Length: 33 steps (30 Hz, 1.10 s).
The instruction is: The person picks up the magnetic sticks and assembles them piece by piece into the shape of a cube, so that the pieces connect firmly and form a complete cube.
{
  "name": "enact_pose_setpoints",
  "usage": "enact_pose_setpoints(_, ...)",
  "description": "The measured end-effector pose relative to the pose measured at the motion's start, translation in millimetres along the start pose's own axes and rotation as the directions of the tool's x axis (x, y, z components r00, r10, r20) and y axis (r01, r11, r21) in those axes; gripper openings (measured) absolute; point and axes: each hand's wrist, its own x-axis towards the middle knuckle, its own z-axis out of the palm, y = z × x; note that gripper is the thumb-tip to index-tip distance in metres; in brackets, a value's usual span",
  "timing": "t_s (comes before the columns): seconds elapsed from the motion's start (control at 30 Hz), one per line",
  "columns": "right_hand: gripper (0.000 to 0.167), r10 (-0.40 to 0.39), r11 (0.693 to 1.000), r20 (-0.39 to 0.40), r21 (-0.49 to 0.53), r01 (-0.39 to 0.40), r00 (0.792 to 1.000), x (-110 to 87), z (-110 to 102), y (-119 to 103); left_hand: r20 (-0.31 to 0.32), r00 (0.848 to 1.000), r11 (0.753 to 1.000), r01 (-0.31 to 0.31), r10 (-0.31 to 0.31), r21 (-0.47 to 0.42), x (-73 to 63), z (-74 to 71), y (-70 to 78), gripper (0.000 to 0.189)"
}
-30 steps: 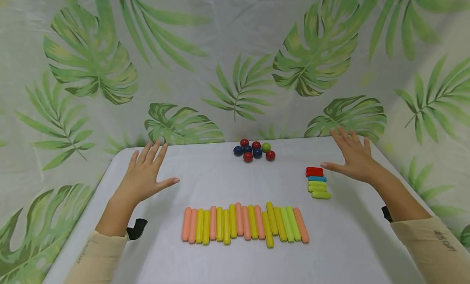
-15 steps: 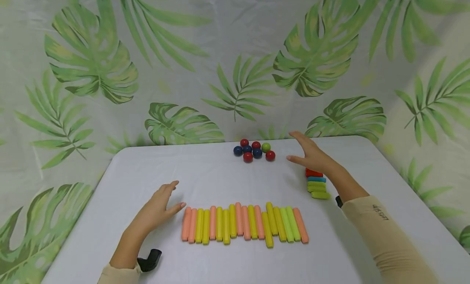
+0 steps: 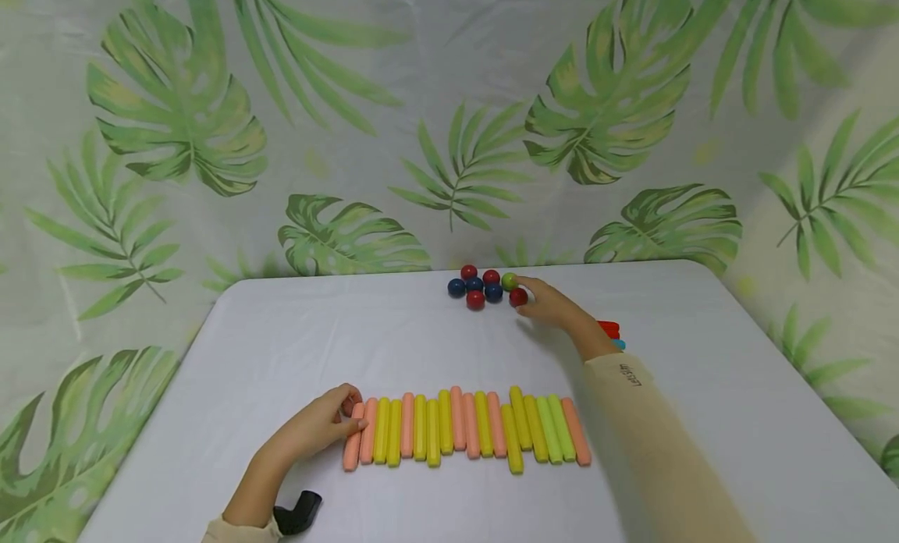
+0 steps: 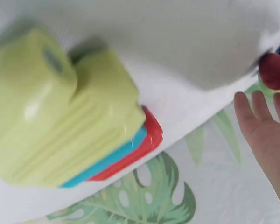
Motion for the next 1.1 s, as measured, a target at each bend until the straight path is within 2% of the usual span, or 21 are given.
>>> enact_pose_setpoints(0.13, 0.051, 0.056, 0.998, -0.003, -0.018, -0.056, 0.998, 2.8, 7.8, 3.3, 0.004, 1.000, 1.000, 0.001, -0.001, -0.023, -0.1, 0.1, 0.5, 0.027)
enact_pose_setpoints(0.3, 0.044, 0.106, 0.993, 0.004, -0.047, -0.105, 0.994, 0.3, 10.3, 2.4, -0.023, 0.996, 0.995, 0.087, -0.088, -0.052, -1.4, -2.3, 6.4, 0.028)
enact_pose_setpoints(0.37, 0.043, 0.115, 0.993, 0.006, -0.026, -0.115, 0.993, -1.6, 9.3, 1.0, -0.045, 0.992, 0.992, 0.112, -0.114, -0.057, -1.5, -4.5, 9.8, 0.027)
enact_pose_setpoints(0.43, 0.043, 0.111, 0.994, -0.003, 0.017, -0.111, 0.994, -4.2, 7.1, -1.8, -0.077, 0.991, 0.992, 0.105, -0.110, -0.065, -0.7, -7.3, 13.2, 0.025)
enact_pose_setpoints(0.53, 0.045, 0.095, 0.986, -0.026, 0.140, -0.090, 0.995, -9.2, 2.4, -10.3, -0.149, 0.987, 0.997, 0.054, -0.063, -0.064, 2.2, -11.5, 19.1, 0.024)
enact_pose_setpoints(0.63, 0.045, 0.050, 0.964, -0.055, 0.265, -0.034, 0.997, -16.0, -1.7, -24.5, -0.231, 0.972, 0.998, -0.044, 0.030, -0.054, 9.0, -14.0, 28.6, 0.025)
enact_pose_setpoints(0.77, 0.043, -0.011, 0.901, -0.063, 0.432, 0.037, 0.998, -26.8, -2.5, -52.1, -0.305, 0.938, 0.979, -0.193, 0.165, -0.061, 24.6, -12.7, 48.3, 0.023)
enact_pose_setpoints(0.83, 0.040, -0.055, 0.852, -0.051, 0.518, 0.073, 0.997, -30.8, -0.3, -68.2, -0.325, 0.923, 0.966, -0.245, 0.207, -0.081, 34.0, -10.6, 58.6, 0.021)
enact_pose_setpoints(0.9, 0.038, -0.112, 0.816, -0.034, 0.567, 0.112, 0.993, -33.5, 3.2, -82.9, -0.333, 0.915, 0.955, -0.277, 0.229, -0.104, 42.9, -7.9, 67.8, 0.022)
enact_pose_setpoints(0.97, 0.036, -0.161, 0.799, -0.027, 0.583, 0.147, 0.987, -34.6, 8.0, -93.9, -0.328, 0.915, 0.950, -0.286, 0.233, -0.125, 51.8, -5.2, 75.5, 0.022)
enact_pose_setpoints(1.1, 0.035, -0.202, 0.804, -0.025, 0.567, 0.180, 0.979, -36.5, 17.5, -105.6, -0.301, 0.930, 0.947, -0.270, 0.210, -0.173, 67.8, 1.5, 83.4, 0.025)
